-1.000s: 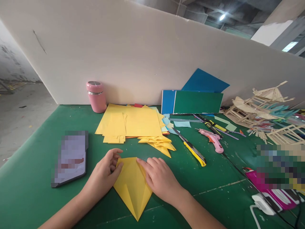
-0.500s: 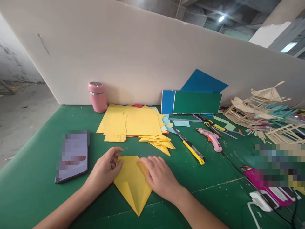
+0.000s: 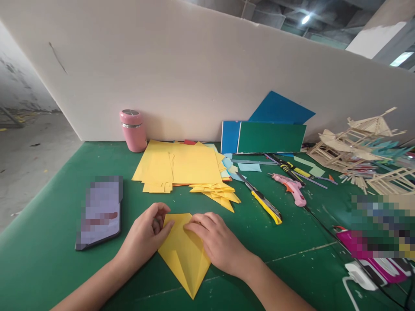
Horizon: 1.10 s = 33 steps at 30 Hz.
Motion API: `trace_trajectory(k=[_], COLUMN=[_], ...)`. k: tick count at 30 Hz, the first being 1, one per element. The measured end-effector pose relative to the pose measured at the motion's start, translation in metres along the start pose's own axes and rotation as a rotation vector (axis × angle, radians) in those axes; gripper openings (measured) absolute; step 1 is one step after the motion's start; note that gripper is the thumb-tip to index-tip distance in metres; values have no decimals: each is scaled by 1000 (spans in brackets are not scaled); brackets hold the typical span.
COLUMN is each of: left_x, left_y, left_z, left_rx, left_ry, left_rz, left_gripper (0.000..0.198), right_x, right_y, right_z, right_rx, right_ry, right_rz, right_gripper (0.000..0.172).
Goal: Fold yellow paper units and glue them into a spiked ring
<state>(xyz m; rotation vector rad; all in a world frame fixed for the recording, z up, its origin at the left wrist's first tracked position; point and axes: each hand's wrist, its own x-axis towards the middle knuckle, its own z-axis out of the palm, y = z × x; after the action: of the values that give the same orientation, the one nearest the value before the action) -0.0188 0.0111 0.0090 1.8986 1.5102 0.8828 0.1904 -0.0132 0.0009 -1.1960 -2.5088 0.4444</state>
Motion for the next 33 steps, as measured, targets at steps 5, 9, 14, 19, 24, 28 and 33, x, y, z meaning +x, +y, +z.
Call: trace_trajectory(k=[5, 9, 14, 19, 24, 28, 33], left_x=[0, 0, 0, 0, -1, 0, 3], left_y=[0, -3, -6, -7, -6, -6, -6], left_z=[0, 1, 1, -1, 1, 2, 0], left_rx=[-14, -45, -42, 31, 25, 7, -43], left_ry=[-26, -26, -3, -30, 20, 57, 20], left_rz=[33, 32, 45, 200, 292, 192, 122], left_gripper=[16, 17, 14, 14, 9, 6, 7], right_x=[-3, -3, -3, -5, -5, -4, -3], right_y=[-3, -4, -4, -4, -3, -3, -2], right_z=[-6, -8, -7, -4, -4, -5, -5], right_rx=[-32, -43, -73, -99, -107, -111, -125], right_ry=[-38, -67, -103, -91, -96, -110, -128], right_rz=[5, -3, 10, 24, 26, 14, 13], right_gripper=[51, 54, 56, 56, 58, 58, 57])
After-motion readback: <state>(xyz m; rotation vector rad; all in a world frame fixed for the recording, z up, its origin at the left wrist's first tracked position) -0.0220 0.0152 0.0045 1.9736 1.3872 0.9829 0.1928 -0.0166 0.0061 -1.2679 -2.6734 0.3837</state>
